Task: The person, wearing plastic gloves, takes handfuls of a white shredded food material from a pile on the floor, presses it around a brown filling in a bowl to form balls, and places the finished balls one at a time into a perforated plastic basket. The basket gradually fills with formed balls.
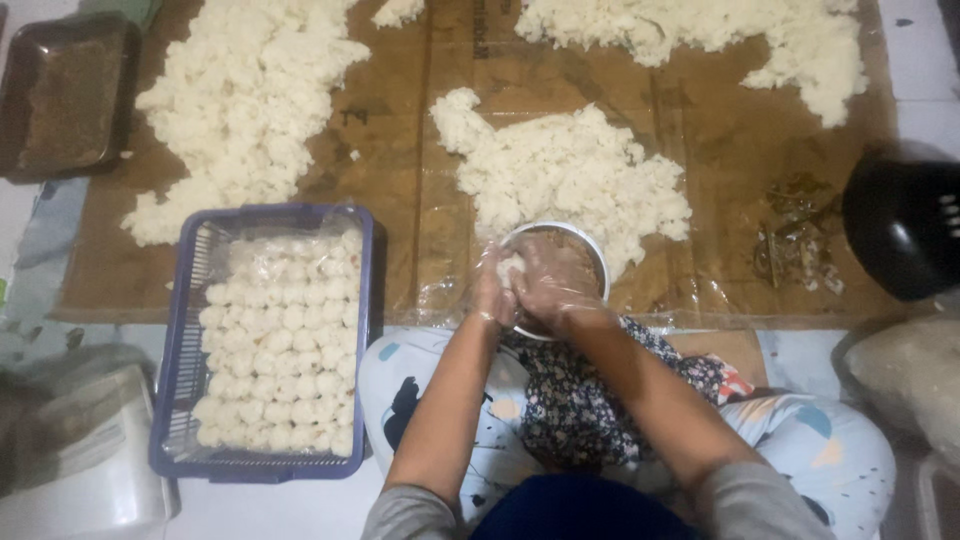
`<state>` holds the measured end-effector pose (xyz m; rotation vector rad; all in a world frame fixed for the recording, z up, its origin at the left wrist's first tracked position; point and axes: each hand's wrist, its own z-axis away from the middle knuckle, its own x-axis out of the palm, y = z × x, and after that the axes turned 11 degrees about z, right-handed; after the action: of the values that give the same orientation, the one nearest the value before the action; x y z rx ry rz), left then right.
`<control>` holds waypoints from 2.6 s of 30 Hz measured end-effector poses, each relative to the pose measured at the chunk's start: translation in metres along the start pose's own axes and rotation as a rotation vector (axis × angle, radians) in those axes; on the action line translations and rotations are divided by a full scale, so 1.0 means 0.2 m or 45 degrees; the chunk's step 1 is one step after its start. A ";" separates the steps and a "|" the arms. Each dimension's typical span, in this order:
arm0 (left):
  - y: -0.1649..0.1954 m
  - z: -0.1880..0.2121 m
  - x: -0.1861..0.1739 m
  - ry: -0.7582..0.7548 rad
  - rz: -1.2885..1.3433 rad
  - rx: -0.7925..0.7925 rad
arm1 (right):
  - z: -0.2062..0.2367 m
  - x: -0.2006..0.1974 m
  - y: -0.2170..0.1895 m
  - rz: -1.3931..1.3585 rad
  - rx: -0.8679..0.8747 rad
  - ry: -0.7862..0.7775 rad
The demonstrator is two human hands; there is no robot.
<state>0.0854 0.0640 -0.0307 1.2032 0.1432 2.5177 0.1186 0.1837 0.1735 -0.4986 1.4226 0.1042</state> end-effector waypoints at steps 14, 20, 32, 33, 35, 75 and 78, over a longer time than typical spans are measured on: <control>0.09 0.21 0.15 0.217 -0.670 0.246 | -0.10 0.37 0.28 -0.004 0.239 -0.461; -0.01 0.06 0.02 -0.105 -0.301 0.210 | 0.00 0.16 0.23 -0.848 0.604 -0.195; 0.06 0.22 0.07 -0.370 -1.027 0.538 | 0.01 -0.02 -0.03 -1.109 0.468 -0.059; 0.07 0.26 0.10 -0.372 -1.237 0.656 | 0.00 -0.02 -0.01 -1.401 0.436 -0.063; 0.06 0.29 0.16 -0.256 -0.745 0.359 | 0.00 -0.01 0.03 -1.549 0.528 -0.128; 0.08 0.32 0.15 0.276 -1.462 0.258 | -0.01 0.19 0.04 -0.367 -0.096 0.300; 0.05 0.30 0.14 0.125 -1.122 0.509 | -0.03 0.27 0.10 -0.364 -0.179 0.277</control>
<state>0.1130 0.0605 0.0307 0.8550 0.9985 1.7889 0.1156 0.1867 0.1160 -0.8449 1.5466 -0.0833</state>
